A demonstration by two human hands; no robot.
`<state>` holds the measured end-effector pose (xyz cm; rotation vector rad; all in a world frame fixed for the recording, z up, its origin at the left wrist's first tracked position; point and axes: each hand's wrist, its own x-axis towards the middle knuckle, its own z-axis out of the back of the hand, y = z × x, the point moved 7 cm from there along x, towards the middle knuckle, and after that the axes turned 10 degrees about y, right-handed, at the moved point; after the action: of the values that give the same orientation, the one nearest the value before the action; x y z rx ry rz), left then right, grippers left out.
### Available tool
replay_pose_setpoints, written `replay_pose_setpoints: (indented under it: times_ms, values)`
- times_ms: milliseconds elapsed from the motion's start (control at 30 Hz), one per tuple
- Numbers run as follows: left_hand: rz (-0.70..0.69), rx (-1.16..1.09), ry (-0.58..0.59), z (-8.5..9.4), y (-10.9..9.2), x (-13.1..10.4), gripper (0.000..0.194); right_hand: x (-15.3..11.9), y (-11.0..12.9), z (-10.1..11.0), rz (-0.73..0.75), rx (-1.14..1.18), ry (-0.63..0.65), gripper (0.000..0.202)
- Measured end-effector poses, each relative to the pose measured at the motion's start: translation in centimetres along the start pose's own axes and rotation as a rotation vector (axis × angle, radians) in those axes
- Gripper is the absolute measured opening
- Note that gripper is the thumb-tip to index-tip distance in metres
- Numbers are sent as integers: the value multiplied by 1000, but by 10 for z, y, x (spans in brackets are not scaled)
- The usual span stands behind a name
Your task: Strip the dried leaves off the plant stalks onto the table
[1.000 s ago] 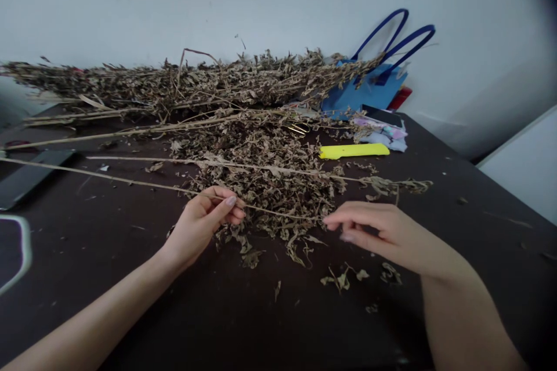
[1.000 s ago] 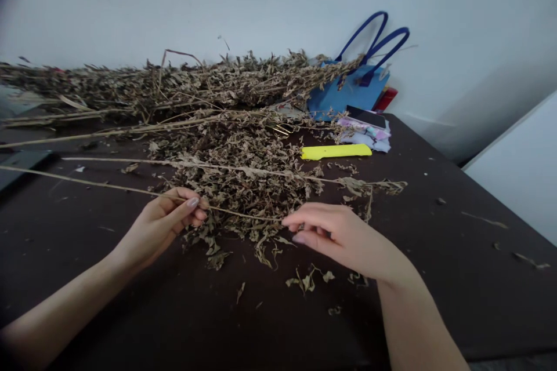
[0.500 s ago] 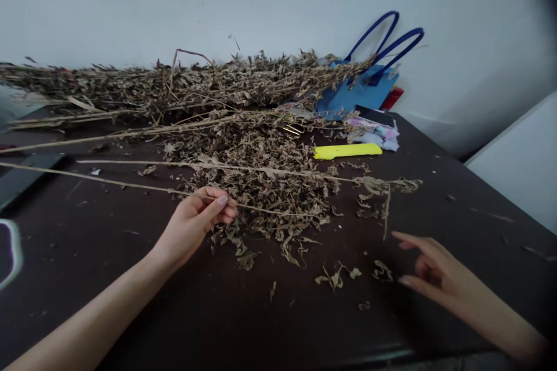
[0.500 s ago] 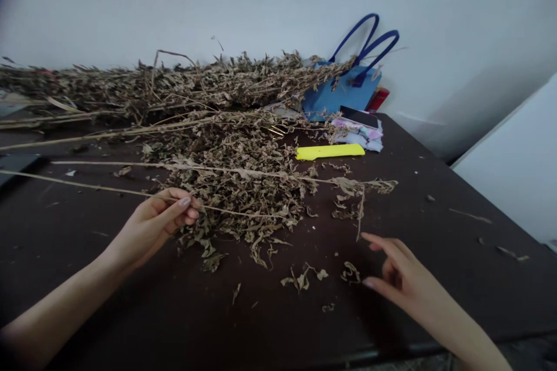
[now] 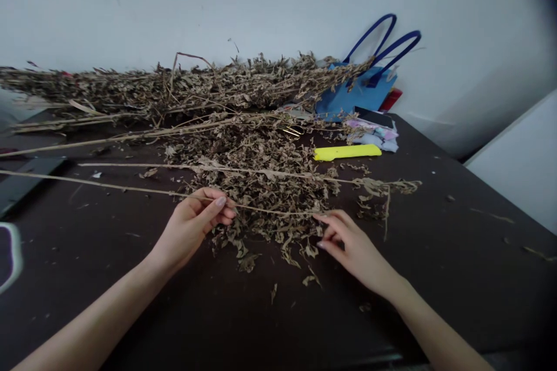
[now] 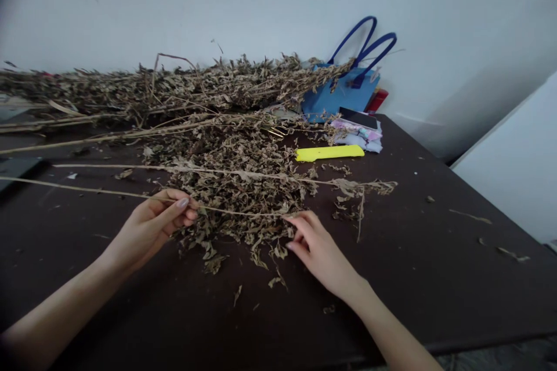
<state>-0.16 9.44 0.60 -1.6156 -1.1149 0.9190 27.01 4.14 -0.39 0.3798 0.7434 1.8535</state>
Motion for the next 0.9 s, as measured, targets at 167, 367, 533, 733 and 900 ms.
replay_pose_setpoints:
  times_ms: [167, 367, 533, 733, 900]
  values:
    - [-27, 2, -8, 7, -4, 0, 10, 16, 4, 45, 3, -148, -63, 17]
    - [-37, -10, -11, 10, -5, 0, 8, 35, 43, 66, 88, -175, -216, 16]
    - [-35, -9, -23, 8, -6, -1, 11, 41, 70, 43, 280, -196, -218, 16]
    - [-31, -15, -8, 5, -6, -2, 11, 40, 60, 19, 292, -214, -62, 19]
    - [-33, -30, -12, 2, -3, -2, 13, 42, 60, 7, 309, -161, -39, 18]
